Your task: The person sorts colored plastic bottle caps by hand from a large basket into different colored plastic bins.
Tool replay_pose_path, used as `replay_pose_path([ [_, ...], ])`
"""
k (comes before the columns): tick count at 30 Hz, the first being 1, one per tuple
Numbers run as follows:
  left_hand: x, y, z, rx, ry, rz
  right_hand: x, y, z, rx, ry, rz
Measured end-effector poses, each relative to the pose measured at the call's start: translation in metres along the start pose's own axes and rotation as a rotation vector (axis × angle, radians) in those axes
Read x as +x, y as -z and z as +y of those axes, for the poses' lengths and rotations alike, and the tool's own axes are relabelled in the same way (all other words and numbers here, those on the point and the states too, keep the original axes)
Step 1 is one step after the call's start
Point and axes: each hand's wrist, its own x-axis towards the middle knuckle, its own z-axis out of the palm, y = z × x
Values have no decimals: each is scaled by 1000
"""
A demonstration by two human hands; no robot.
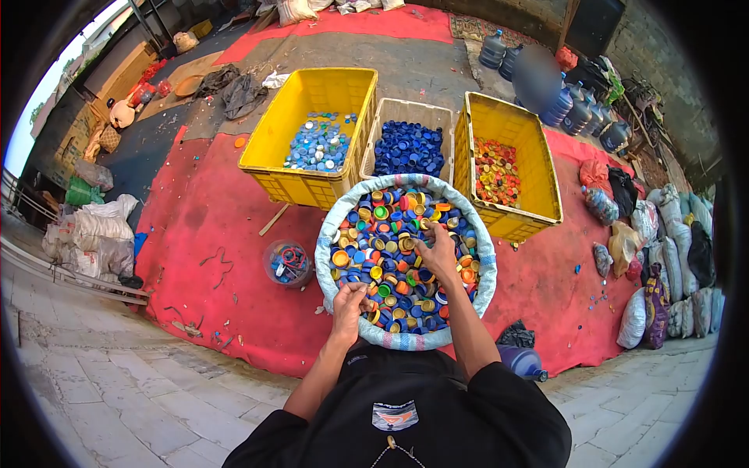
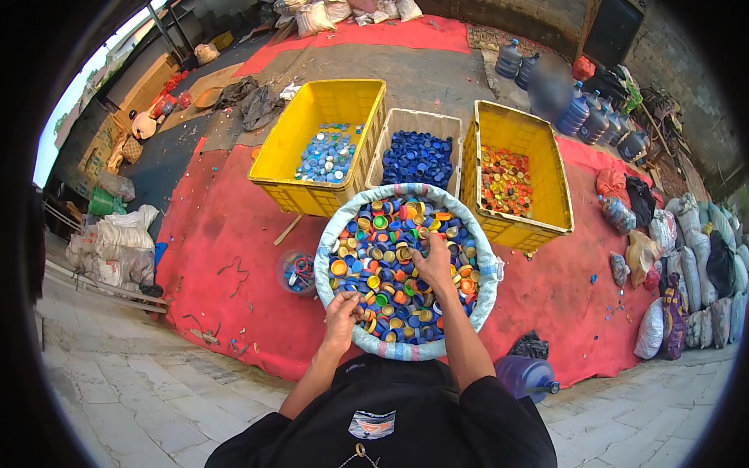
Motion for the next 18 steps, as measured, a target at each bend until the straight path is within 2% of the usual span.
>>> replay_pose_path([
  [3,16,-10,9,236,-66,12,-21,23,-9,645,-386,-95],
  [4,24,-16,13,279,-134,4,-32,29,-12,996,-460,-66],
  [7,66,-22,10,586,-419,-1,-63,39,-12,1604,-588,-81],
  [9,94,-31,14,747,-536,-1,-83,44,-16,1629,-680,-76],
  [11,124,-39,16,829,-556,-95,-103,45,-16,1664,-693,-90],
  [13,143,-51,18,1148,-817,-99,-120,41,-16,1638,-725,-89],
  [14,154,-55,16,1148,-926,-141,-126,40,-16,1643,-733,-88],
  [15,159,-61,20,1205,-882,-208,-131,40,-17,1648,-743,-88],
  [18,164,-71,21,1393,-910,-300,-138,43,-16,1642,-714,-95],
])
